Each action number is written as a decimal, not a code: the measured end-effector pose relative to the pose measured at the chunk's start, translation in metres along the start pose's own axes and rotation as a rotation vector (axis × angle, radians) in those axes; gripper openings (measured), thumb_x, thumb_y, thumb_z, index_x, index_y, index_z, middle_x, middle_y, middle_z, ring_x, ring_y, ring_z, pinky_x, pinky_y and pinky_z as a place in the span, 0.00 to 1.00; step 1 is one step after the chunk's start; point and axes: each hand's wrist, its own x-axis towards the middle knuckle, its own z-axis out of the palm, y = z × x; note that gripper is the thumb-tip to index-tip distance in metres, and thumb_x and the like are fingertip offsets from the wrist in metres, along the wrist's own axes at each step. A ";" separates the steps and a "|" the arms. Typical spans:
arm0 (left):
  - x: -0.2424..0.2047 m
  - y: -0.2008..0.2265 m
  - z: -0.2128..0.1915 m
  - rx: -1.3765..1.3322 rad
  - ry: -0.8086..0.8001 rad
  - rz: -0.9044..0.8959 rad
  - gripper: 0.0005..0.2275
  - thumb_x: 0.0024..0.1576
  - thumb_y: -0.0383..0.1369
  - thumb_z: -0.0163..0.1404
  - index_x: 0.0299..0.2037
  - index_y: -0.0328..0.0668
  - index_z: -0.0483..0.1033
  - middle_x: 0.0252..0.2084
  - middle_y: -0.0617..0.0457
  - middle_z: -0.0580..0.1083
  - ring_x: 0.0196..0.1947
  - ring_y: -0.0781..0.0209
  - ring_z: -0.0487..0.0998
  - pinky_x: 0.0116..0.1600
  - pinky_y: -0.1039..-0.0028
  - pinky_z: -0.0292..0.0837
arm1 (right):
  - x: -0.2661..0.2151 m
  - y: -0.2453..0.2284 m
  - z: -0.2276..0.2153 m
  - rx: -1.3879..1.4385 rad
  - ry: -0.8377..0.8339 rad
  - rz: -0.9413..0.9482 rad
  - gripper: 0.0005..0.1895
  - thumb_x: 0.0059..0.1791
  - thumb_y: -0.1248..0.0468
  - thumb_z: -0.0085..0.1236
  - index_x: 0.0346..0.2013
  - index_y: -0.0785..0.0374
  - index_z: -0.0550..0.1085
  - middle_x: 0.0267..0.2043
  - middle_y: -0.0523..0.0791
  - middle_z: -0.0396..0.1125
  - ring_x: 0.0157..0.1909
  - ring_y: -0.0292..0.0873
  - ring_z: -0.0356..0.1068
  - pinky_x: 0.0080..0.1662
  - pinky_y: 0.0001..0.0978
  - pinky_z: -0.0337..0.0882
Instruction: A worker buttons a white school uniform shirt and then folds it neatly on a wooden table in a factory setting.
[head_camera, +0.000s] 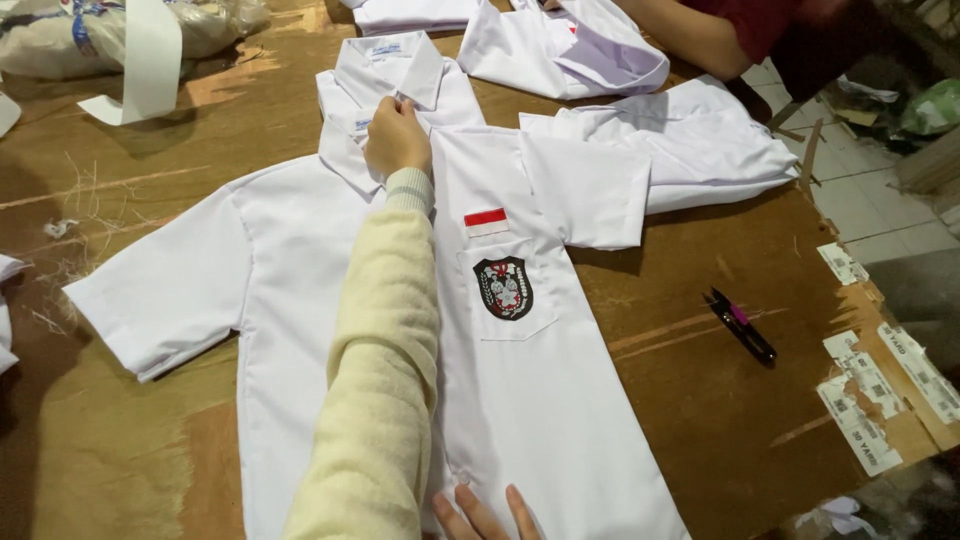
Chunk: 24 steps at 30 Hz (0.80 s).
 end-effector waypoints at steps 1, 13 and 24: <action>-0.001 -0.002 0.001 0.014 -0.012 0.028 0.10 0.64 0.41 0.42 0.34 0.52 0.73 0.37 0.53 0.81 0.39 0.48 0.80 0.44 0.57 0.69 | -0.002 0.007 -0.008 0.037 -0.104 -0.102 0.13 0.59 0.52 0.40 0.50 0.40 0.75 0.62 0.35 0.71 0.62 0.38 0.71 0.55 0.55 0.70; -0.061 -0.058 -0.111 0.042 -0.242 0.932 0.08 0.63 0.28 0.43 0.44 0.35 0.76 0.47 0.40 0.70 0.46 0.38 0.72 0.54 0.55 0.67 | 0.000 0.028 -0.038 0.092 -0.425 -0.327 0.43 0.50 0.31 0.49 0.74 0.48 0.58 0.81 0.49 0.43 0.80 0.54 0.40 0.67 0.64 0.47; -0.134 -0.104 -0.145 0.545 -0.462 0.730 0.31 0.65 0.56 0.34 0.77 0.59 0.48 0.80 0.64 0.45 0.79 0.54 0.41 0.72 0.37 0.36 | -0.012 0.011 -0.047 0.075 -0.480 -0.304 0.52 0.50 0.24 0.31 0.75 0.58 0.53 0.81 0.54 0.37 0.81 0.60 0.34 0.69 0.60 0.44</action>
